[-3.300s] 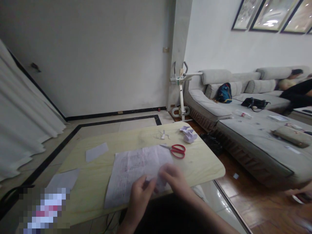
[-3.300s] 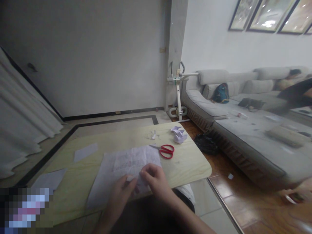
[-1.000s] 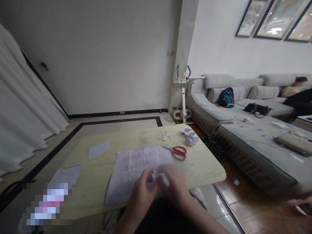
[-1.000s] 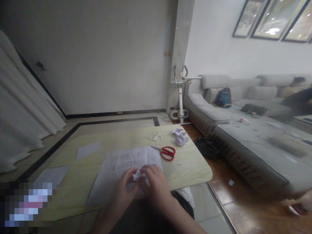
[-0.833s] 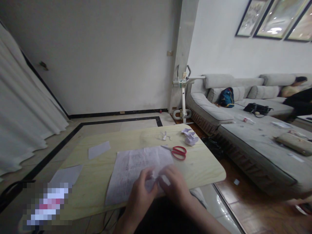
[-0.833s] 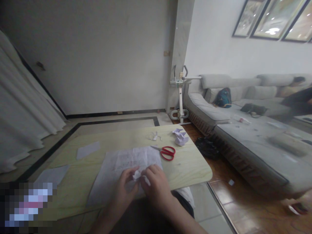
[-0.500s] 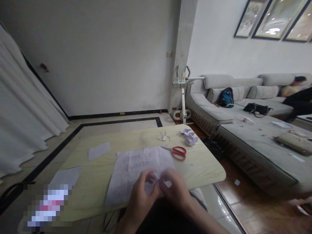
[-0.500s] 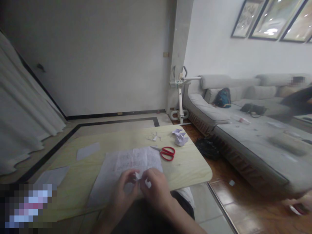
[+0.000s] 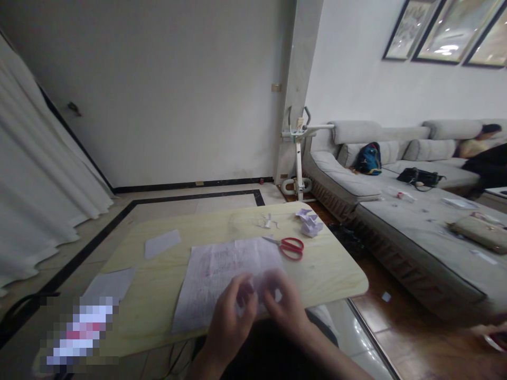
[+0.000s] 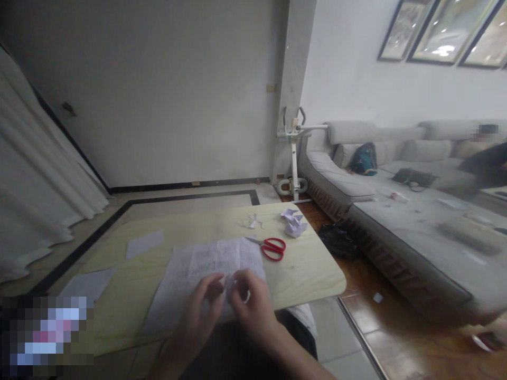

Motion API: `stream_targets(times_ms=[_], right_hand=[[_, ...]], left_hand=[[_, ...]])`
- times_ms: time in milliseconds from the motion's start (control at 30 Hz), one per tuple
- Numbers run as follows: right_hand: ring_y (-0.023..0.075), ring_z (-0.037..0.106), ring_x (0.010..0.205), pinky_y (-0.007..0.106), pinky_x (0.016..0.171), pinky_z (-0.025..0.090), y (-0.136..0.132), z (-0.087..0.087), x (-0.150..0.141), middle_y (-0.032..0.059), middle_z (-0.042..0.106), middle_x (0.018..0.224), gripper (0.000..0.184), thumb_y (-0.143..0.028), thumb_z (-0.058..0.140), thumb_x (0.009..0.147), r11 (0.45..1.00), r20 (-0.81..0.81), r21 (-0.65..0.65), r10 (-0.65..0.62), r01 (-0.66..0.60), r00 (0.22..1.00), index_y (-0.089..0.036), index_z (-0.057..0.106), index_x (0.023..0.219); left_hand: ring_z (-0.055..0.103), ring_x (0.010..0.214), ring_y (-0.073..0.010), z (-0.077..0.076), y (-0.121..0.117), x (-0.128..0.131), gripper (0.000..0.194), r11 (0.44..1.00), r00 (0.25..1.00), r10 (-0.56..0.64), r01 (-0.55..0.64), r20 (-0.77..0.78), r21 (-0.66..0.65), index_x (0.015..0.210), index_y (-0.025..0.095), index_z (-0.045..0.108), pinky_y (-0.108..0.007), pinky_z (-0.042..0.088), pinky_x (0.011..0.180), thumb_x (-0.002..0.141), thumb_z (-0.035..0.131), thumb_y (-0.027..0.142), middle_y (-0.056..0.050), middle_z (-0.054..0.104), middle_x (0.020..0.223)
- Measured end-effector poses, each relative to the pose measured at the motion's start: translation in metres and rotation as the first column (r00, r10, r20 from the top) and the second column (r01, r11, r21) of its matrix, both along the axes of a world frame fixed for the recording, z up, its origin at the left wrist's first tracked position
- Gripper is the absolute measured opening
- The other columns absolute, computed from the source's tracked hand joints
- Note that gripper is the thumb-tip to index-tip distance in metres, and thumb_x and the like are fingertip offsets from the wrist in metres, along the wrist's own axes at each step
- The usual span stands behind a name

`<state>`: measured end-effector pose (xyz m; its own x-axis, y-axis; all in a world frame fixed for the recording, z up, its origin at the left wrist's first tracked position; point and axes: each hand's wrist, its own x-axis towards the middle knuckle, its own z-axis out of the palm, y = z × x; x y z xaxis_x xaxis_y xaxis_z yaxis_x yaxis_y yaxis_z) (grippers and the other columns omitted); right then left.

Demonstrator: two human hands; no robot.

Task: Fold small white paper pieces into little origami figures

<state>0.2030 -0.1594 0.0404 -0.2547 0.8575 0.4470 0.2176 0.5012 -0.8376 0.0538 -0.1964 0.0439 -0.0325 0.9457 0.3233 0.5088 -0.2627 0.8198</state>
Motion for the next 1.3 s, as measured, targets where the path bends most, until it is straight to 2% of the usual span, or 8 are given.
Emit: stream_targets(times_ms=[100,267,633,733,867,967,1100,1300], right_hand=[[0.0129,0.046,0.059,0.024,0.055,0.04,0.0,-0.005,0.0,-0.0021,0.051,0.067,0.007,-0.014,0.05,0.08,1.0,0.016,-0.017,-0.003,0.003,1.0,-0.02,0.053,0.084],[0.0145,0.051,0.063,0.025,0.058,0.043,-0.002,-0.011,0.0,-0.001,0.056,0.069,0.014,-0.013,0.048,0.079,0.998,-0.007,-0.058,-0.04,0.039,0.999,-0.02,0.056,0.088],[0.0178,0.059,0.073,0.028,0.067,0.048,-0.005,-0.004,0.002,0.0029,0.066,0.079,0.019,-0.018,0.05,0.08,0.994,-0.128,-0.108,-0.038,0.024,0.991,-0.02,0.068,0.086],[0.0181,0.059,0.077,0.028,0.071,0.048,-0.004,-0.005,0.004,0.0032,0.066,0.082,0.019,-0.019,0.05,0.082,0.989,-0.155,-0.144,0.003,-0.026,0.988,-0.02,0.067,0.089],[0.0184,0.058,0.08,0.029,0.075,0.047,-0.004,-0.001,0.006,0.0033,0.063,0.085,0.018,-0.022,0.05,0.084,0.974,-0.212,-0.193,0.078,-0.12,0.974,-0.02,0.065,0.091],[0.0186,0.057,0.082,0.029,0.076,0.047,-0.004,-0.001,0.005,0.003,0.061,0.086,0.014,-0.028,0.054,0.086,0.961,-0.217,-0.263,0.032,-0.09,0.976,-0.02,0.063,0.094],[0.0187,0.056,0.087,0.029,0.077,0.048,-0.002,-0.007,0.003,0.0025,0.059,0.093,0.021,-0.03,0.063,0.082,0.939,-0.268,-0.335,-0.012,-0.082,0.963,-0.022,0.057,0.102],[0.0159,0.054,0.074,0.026,0.064,0.048,0.004,-0.012,0.0,0.0002,0.056,0.083,0.018,-0.032,0.064,0.081,0.907,-0.337,-0.381,0.043,-0.179,0.94,-0.02,0.058,0.093]], left_hand=[[0.069,0.079,-0.0182,-0.004,0.002,0.001,0.024,0.999,1.0,-0.006,0.007,0.021,-0.04,0.109,0.02,0.058,-0.027,0.057,0.07,0.089,0.05,0.031,-0.003,0.071,0.084],[0.07,0.085,-0.0198,-0.014,0.006,0.002,0.023,0.998,0.995,0.044,-0.039,0.094,-0.051,0.105,0.02,0.062,-0.028,0.057,0.072,0.09,0.046,0.027,-0.006,0.073,0.094],[0.066,0.063,-0.0152,0.0,0.0,0.001,0.028,0.998,0.969,0.024,-0.008,0.247,-0.065,0.097,0.017,0.07,-0.023,0.055,0.057,0.089,0.045,0.028,-0.005,0.073,0.082],[0.066,0.064,-0.0153,0.001,0.0,0.001,0.027,0.998,0.968,0.027,-0.013,0.249,-0.057,0.098,0.017,0.069,-0.024,0.056,0.058,0.09,0.046,0.028,-0.005,0.073,0.083],[0.067,0.067,-0.0156,-0.003,0.0,0.0,0.027,1.0,0.988,0.001,0.0,0.154,-0.011,0.103,0.019,0.067,-0.025,0.056,0.064,0.092,0.044,0.027,-0.004,0.072,0.08],[0.069,0.078,-0.0175,-0.008,0.001,-0.002,0.027,0.998,1.0,-0.004,0.003,0.031,0.055,0.109,0.02,0.065,-0.029,0.057,0.074,0.092,0.044,0.023,-0.006,0.073,0.092],[0.07,0.087,-0.0192,-0.013,0.002,-0.006,0.029,0.992,0.995,0.018,-0.005,-0.098,0.13,0.112,0.02,0.064,-0.031,0.056,0.081,0.091,0.043,0.018,-0.007,0.073,0.097],[0.068,0.095,-0.0188,-0.012,0.005,-0.009,0.032,0.977,0.979,-0.028,0.07,-0.204,0.202,0.113,0.02,0.064,-0.03,0.054,0.086,0.09,0.042,0.013,-0.007,0.073,0.1]])
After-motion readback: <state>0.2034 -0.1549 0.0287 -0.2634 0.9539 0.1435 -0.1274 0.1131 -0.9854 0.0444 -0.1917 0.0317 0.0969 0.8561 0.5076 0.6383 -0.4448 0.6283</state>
